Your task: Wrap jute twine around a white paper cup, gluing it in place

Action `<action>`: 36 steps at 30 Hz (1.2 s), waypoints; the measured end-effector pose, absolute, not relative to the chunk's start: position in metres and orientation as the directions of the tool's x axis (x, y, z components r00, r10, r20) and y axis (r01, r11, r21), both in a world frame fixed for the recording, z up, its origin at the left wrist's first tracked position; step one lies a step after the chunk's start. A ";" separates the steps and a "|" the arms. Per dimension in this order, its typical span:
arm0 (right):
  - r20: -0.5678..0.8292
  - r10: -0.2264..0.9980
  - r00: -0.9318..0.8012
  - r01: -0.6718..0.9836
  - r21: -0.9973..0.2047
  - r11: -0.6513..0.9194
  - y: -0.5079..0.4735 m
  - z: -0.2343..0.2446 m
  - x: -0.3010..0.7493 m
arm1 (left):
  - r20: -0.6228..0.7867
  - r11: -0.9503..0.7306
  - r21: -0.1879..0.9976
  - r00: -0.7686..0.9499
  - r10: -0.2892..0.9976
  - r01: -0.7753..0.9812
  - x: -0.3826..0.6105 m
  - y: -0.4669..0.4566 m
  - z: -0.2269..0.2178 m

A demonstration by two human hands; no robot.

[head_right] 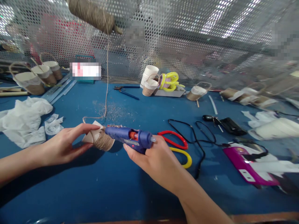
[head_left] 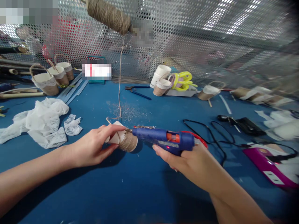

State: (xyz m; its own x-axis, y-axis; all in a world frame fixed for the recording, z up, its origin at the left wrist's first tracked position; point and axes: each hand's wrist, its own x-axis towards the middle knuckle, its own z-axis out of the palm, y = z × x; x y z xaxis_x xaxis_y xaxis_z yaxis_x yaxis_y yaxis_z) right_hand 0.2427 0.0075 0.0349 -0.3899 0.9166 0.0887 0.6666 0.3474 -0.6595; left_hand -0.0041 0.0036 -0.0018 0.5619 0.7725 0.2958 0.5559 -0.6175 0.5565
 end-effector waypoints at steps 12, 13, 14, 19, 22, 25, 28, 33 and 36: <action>0.068 0.902 -0.426 0.666 -0.651 0.364 0.008 0.036 0.246 | 0.296 -0.651 0.527 0.600 0.743 0.546 -0.005 0.005 -0.001; 0.070 0.904 -0.422 0.665 -0.653 0.361 0.009 0.037 0.246 | 0.299 -0.652 0.522 0.598 0.744 0.550 -0.005 0.005 -0.001; 0.059 0.907 -0.417 0.667 -0.657 0.350 0.010 0.037 0.245 | 0.299 -0.652 0.518 0.597 0.744 0.554 -0.005 0.004 -0.001; 0.005 0.911 -0.413 0.672 -0.673 0.309 0.009 0.038 0.245 | 0.293 -0.650 0.525 0.600 0.745 0.550 -0.004 0.004 0.002; 0.030 0.900 -0.435 0.651 -0.680 0.338 0.006 0.037 0.246 | 0.284 -0.650 0.535 0.610 0.740 0.540 -0.005 0.004 0.003; 0.016 0.911 -0.412 0.669 -0.673 0.315 0.007 0.036 0.246 | 0.292 -0.651 0.524 0.602 0.743 0.549 -0.004 0.005 0.003; -0.037 0.926 -0.375 0.682 -0.688 0.249 0.011 0.037 0.244 | 0.316 -0.668 0.494 0.600 0.734 0.556 -0.004 0.005 0.002; -0.059 0.923 -0.380 0.728 -0.635 0.259 0.015 0.035 0.246 | 0.315 -0.677 0.471 0.609 0.728 0.565 -0.005 0.005 0.001; -0.037 0.908 -0.417 0.744 -0.587 0.318 0.015 0.033 0.249 | 0.316 -0.679 0.468 0.610 0.726 0.566 -0.005 0.005 0.000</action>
